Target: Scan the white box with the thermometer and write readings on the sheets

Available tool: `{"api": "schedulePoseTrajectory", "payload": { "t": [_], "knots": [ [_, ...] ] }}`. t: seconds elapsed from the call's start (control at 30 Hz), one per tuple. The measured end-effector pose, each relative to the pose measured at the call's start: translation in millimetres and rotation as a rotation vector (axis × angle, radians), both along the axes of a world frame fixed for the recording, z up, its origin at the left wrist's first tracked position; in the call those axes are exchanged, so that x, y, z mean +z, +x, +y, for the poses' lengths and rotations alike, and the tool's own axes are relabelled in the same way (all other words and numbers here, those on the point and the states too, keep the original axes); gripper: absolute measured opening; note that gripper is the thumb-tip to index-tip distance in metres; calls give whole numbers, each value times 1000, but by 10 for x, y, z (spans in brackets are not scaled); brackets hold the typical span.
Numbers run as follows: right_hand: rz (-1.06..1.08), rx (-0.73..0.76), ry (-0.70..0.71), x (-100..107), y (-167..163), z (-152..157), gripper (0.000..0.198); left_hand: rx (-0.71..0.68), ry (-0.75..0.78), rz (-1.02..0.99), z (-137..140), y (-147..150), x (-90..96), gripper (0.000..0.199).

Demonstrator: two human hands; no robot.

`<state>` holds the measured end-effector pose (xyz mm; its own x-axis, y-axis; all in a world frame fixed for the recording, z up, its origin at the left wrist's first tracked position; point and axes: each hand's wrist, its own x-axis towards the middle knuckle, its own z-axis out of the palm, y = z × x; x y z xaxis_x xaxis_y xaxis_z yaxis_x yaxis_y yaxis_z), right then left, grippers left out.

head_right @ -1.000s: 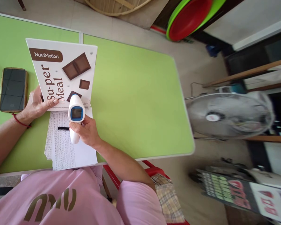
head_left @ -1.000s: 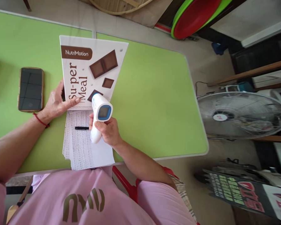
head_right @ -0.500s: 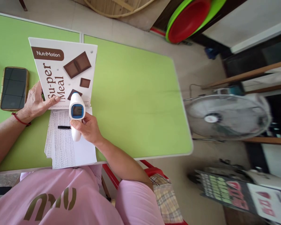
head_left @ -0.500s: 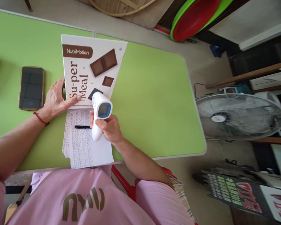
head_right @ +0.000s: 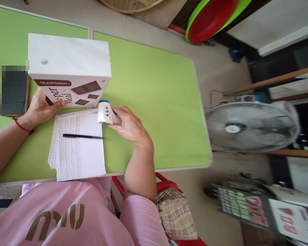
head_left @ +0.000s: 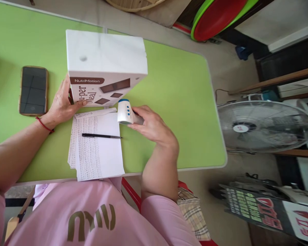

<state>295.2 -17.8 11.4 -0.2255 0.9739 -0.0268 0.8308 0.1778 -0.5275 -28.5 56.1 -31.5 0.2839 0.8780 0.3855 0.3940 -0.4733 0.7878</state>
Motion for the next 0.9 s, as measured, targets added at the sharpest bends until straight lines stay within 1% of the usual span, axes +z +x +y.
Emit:
{"api": "schedulePoseTrajectory", "payload": {
  "t": [0.07,0.1,0.17,0.23,0.3,0.33,0.37,0.4,0.43,0.47,0.5,0.53,0.6,0.63,0.7,0.77,0.83,0.9],
  "knots": [
    [-117,-13,5,-88,27,26,45,20,2,15,-2,4,-16,67],
    [-163,-16,10,-122,38,38,43,36,-2,23,-3,5,-31,71],
    [-228,-14,22,-148,55,49,42,56,-21,54,-1,5,-72,89],
    [-270,-27,65,-103,43,29,47,53,-49,106,1,3,-113,111],
    [-263,-52,143,2,-25,-32,51,39,-74,158,5,0,-141,125],
    [-228,-54,181,61,-82,-75,47,36,-84,177,8,-2,-150,129],
    [-157,-24,189,114,-152,-121,36,35,-94,191,12,-4,-159,130],
    [-64,55,148,151,-232,-167,24,35,-102,200,16,-6,-168,129],
    [20,167,73,170,-315,-209,17,35,-106,203,21,-10,-180,128],
    [59,260,0,170,-396,-241,13,37,-106,199,27,-13,-194,127],
    [55,303,-40,154,-467,-263,10,41,-103,191,32,-17,-210,126],
    [36,319,-57,128,-525,-273,8,47,-99,179,37,-20,-226,125],
    [10,311,-64,78,-586,-266,15,66,-100,151,42,-21,-248,125],
    [31,307,-70,64,-590,-254,17,75,-104,138,43,-19,-250,125],
    [163,284,-103,64,-565,-226,15,87,-120,136,41,-11,-233,121],
    [399,163,-81,70,-541,-206,8,84,-143,170,39,-2,-198,118],
    [679,-36,27,38,-562,-193,12,66,-153,209,37,1,-165,118],
    [933,-176,136,-47,-642,-181,20,43,-143,224,38,0,-142,121]
  ]
}}
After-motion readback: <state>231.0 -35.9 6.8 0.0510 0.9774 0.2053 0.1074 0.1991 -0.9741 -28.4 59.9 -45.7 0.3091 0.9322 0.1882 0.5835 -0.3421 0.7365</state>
